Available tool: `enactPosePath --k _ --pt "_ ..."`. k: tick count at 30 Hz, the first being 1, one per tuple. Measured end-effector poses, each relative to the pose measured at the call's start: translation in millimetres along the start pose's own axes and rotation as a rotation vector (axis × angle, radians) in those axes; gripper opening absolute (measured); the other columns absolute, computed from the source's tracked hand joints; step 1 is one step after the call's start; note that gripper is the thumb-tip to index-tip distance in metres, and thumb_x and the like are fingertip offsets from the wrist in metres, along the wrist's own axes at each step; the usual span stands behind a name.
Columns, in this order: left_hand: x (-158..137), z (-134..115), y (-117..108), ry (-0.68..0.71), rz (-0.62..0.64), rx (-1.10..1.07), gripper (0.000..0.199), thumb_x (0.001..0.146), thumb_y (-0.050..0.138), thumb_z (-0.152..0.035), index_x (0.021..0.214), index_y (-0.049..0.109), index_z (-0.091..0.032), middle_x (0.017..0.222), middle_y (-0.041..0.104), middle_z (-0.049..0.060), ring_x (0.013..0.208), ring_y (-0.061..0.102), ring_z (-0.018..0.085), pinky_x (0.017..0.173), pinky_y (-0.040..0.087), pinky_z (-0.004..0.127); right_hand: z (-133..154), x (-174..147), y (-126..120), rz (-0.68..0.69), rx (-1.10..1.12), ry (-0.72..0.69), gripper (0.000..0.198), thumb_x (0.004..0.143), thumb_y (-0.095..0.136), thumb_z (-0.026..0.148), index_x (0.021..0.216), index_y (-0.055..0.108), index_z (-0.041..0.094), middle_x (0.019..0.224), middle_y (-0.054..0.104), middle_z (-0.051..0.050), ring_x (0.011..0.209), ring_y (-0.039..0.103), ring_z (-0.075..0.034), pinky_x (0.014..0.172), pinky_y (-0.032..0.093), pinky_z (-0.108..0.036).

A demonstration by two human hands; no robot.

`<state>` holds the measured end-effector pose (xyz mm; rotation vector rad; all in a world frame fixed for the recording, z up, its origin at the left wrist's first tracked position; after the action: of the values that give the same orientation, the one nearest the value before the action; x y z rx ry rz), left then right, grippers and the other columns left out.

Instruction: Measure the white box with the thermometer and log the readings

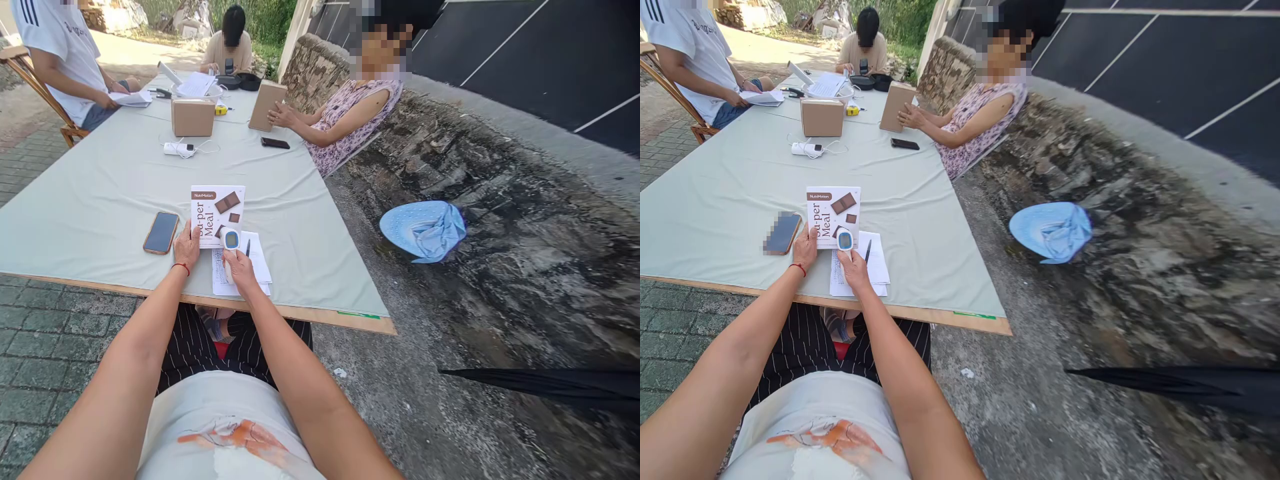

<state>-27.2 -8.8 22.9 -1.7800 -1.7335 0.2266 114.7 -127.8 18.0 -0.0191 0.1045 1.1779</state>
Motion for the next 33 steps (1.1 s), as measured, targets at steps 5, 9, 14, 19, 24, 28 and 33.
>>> enactPosePath --k 5,9,14,19,24,28,33 --pt "-1 -3 -2 0.015 0.009 -0.040 0.052 0.098 0.040 -0.055 0.140 0.052 -0.026 0.128 0.068 0.008 0.117 0.062 0.028 0.101 0.043 0.041 1 -3 2 0.032 0.075 0.044 0.046 0.067 0.064 0.067 0.071 0.051 0.023 0.060 0.049 0.004 0.058 0.041 -0.012 0.056 0.036 -0.028" --pt "-2 -5 -3 0.015 0.023 -0.060 0.052 0.094 0.049 -0.055 0.137 0.053 -0.026 0.126 0.068 0.007 0.118 0.061 0.027 0.101 0.043 0.039 3 -3 2 0.047 0.065 0.029 0.046 0.066 0.065 0.066 0.072 0.054 0.022 0.062 0.050 0.004 0.062 0.043 -0.013 0.059 0.037 -0.027" --pt "-3 -5 -4 -0.008 0.018 -0.068 0.062 0.087 0.061 -0.057 0.136 0.051 -0.021 0.124 0.067 0.012 0.119 0.061 0.029 0.102 0.043 0.041 6 -7 3 0.035 0.045 0.003 0.048 0.065 0.066 0.067 0.075 0.057 0.021 0.063 0.051 0.004 0.067 0.045 -0.013 0.062 0.039 -0.026" --pt "-4 -5 -5 -0.024 0.005 -0.042 0.061 0.088 0.059 -0.056 0.135 0.050 -0.019 0.127 0.066 0.015 0.122 0.059 0.032 0.104 0.041 0.044 15 -23 -3 0.008 0.052 0.013 0.046 0.065 0.067 0.065 0.068 0.054 0.021 0.061 0.049 0.004 0.062 0.041 -0.013 0.059 0.036 -0.027" --pt "-4 -10 -6 0.005 0.019 -0.059 0.051 0.089 0.057 -0.057 0.126 0.056 -0.021 0.122 0.069 0.012 0.117 0.061 0.030 0.101 0.042 0.042 31 -46 -21 -0.027 -0.006 -0.059 0.041 0.066 0.067 0.061 0.071 0.058 0.021 0.065 0.052 0.003 0.065 0.042 -0.014 0.063 0.038 -0.028" --pt "-3 -11 -8 -0.001 0.017 -0.085 0.051 0.088 0.057 -0.058 0.125 0.057 -0.023 0.118 0.070 0.010 0.113 0.062 0.028 0.099 0.043 0.040 36 -59 -37 -0.074 0.001 -0.080 0.039 0.067 0.068 0.056 0.081 0.064 0.020 0.073 0.059 0.001 0.071 0.049 -0.016 0.068 0.041 -0.028" --pt "-2 -15 -11 -0.004 0.007 -0.084 0.051 0.087 0.057 -0.059 0.123 0.058 -0.023 0.115 0.071 0.009 0.106 0.065 0.028 0.096 0.045 0.039 40 -67 -51 -0.102 0.013 -0.089 0.041 0.069 0.065 0.056 0.088 0.066 0.020 0.079 0.063 -0.001 0.077 0.054 -0.018 0.070 0.043 -0.029"
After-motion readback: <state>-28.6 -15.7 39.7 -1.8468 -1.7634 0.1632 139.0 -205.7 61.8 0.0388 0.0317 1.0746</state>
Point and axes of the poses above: each hand's wrist, its own x-axis towards the middle knuckle, its own y-axis out of the palm, z = x × y, the point moved 4 cm from there along x, towards the middle knuckle
